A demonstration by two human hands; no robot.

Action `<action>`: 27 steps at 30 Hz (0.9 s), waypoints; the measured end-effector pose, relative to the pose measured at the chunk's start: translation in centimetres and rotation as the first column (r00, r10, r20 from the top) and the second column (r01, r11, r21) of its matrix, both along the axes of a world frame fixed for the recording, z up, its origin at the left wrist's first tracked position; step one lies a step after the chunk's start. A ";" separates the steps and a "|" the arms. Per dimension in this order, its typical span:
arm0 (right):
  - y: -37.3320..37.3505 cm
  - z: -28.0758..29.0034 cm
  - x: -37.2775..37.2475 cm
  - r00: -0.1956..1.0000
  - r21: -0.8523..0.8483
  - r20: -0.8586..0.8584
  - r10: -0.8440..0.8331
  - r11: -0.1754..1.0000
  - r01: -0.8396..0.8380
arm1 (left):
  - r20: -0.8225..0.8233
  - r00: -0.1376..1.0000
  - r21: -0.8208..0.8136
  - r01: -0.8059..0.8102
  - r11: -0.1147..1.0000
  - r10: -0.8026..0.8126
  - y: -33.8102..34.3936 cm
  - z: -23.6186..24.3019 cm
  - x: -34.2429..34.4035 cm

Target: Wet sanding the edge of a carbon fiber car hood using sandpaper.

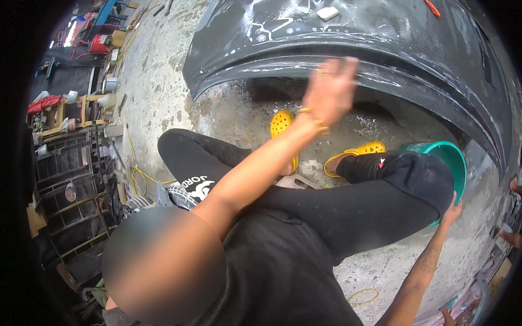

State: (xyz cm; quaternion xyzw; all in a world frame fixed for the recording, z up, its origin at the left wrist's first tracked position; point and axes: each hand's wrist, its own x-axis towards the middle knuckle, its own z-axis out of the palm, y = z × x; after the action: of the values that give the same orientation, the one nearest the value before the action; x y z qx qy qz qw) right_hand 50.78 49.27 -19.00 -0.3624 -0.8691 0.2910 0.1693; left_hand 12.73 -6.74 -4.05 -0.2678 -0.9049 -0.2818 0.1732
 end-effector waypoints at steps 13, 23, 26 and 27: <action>-12.8 2.9 -4.9 0.965 -0.109 0.064 -0.253 0.960 0.259 | 0.111 0.812 -0.310 0.576 0.756 -0.573 -10.6 2.6 -8.1; -15.5 3.2 -8.6 0.946 -0.063 0.095 -0.311 0.946 0.318 | 0.003 0.504 -0.260 0.834 0.486 -0.864 18.7 0.0 -9.2; -16.5 4.1 -6.4 0.932 -0.053 0.096 -0.349 0.933 0.355 | 0.126 0.494 -0.354 0.832 0.426 -0.860 12.2 0.5 -8.4; -16.5 5.1 -6.6 0.932 -0.119 0.062 -0.356 0.925 0.361 | 0.161 0.518 -0.383 0.817 0.431 -0.840 8.5 1.6 -8.9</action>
State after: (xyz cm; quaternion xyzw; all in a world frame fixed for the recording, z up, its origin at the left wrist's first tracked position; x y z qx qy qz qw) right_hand 44.21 32.77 -13.94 -0.5309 -0.7708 0.3032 0.1790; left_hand 3.86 1.79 -2.45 -0.7140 -0.6885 -0.1250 -0.0239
